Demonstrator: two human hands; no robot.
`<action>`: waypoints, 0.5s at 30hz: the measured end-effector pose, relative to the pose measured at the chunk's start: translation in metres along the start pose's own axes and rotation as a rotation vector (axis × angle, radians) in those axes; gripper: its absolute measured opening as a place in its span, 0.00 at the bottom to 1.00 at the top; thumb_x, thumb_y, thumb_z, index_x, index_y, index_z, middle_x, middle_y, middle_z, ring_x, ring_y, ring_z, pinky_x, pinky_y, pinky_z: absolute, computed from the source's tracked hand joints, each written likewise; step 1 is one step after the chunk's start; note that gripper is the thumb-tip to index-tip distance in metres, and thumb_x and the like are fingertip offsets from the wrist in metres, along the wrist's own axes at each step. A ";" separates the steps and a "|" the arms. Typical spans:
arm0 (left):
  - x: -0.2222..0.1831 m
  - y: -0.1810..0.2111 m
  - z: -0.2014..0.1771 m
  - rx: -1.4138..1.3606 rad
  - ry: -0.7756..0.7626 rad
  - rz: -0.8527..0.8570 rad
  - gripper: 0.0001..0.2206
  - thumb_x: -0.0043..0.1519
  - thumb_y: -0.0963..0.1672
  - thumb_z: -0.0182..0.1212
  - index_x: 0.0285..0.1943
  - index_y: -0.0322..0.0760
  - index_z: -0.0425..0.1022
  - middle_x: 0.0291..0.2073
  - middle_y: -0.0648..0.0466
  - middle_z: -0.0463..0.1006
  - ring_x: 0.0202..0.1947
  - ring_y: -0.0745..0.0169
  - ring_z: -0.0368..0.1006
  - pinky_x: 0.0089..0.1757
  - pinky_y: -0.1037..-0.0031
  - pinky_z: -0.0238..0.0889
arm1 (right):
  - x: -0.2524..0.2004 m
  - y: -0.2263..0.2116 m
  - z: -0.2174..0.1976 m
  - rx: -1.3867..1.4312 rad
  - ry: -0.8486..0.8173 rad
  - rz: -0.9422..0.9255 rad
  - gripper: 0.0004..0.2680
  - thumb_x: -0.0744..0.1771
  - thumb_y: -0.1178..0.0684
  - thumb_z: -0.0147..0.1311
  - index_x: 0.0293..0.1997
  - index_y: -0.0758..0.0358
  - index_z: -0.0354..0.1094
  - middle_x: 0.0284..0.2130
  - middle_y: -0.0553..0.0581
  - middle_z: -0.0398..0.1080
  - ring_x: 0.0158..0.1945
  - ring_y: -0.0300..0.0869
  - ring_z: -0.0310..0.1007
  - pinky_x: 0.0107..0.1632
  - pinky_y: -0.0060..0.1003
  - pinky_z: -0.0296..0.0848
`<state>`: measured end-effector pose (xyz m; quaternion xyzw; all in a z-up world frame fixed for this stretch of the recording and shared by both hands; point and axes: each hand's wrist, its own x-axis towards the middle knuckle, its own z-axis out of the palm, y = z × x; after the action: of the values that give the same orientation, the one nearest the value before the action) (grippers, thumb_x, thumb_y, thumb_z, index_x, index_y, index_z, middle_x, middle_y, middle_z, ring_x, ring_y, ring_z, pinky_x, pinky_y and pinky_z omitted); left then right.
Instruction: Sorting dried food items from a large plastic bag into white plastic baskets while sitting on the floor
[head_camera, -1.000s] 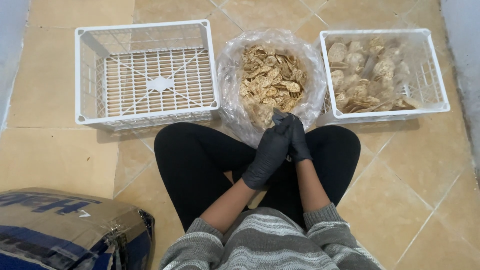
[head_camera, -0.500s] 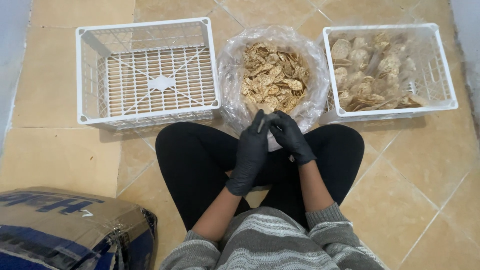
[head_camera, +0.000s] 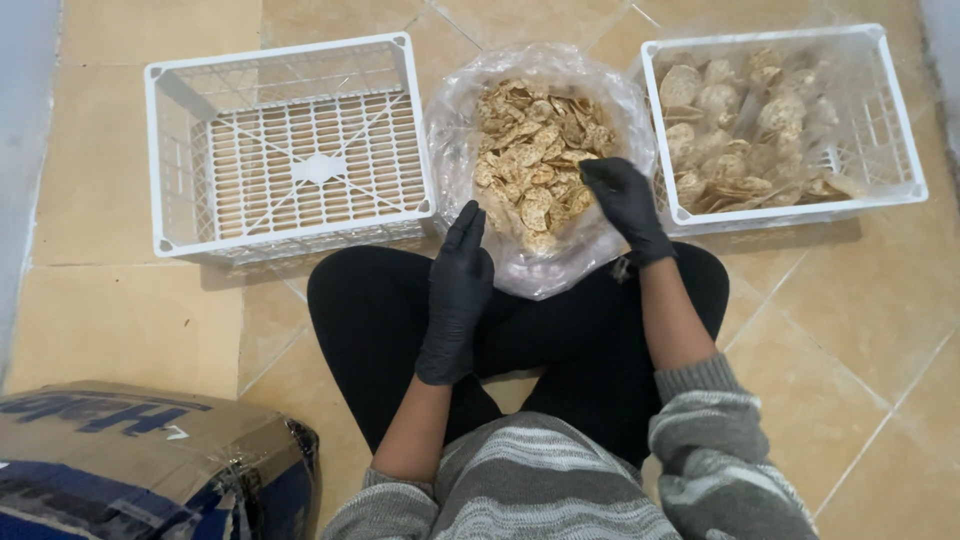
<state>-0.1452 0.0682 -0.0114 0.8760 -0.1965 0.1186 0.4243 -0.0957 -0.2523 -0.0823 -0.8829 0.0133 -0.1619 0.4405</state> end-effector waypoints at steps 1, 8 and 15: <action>0.000 0.001 0.001 -0.001 -0.005 0.002 0.26 0.56 0.36 0.54 0.68 0.38 0.71 0.68 0.50 0.69 0.58 0.47 0.74 0.54 0.65 0.70 | 0.000 0.004 0.008 0.000 0.003 0.004 0.08 0.69 0.55 0.63 0.54 0.55 0.78 0.45 0.59 0.77 0.54 0.54 0.76 0.56 0.45 0.75; 0.000 -0.003 0.006 -0.050 -0.050 -0.062 0.27 0.57 0.37 0.52 0.70 0.42 0.69 0.69 0.52 0.67 0.61 0.47 0.71 0.55 0.63 0.69 | -0.007 0.061 0.035 -0.901 -0.561 0.027 0.10 0.65 0.41 0.53 0.38 0.48 0.80 0.34 0.52 0.81 0.45 0.48 0.82 0.52 0.47 0.78; -0.002 -0.009 0.013 -0.048 -0.053 -0.032 0.28 0.57 0.37 0.52 0.71 0.42 0.68 0.69 0.50 0.67 0.62 0.46 0.71 0.56 0.64 0.69 | -0.033 0.101 0.026 -0.926 -0.569 0.300 0.11 0.62 0.44 0.54 0.45 0.47 0.80 0.37 0.55 0.81 0.46 0.54 0.82 0.48 0.54 0.80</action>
<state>-0.1421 0.0631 -0.0266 0.8714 -0.1964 0.0839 0.4415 -0.1070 -0.2890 -0.1847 -0.9813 0.0891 0.1700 0.0116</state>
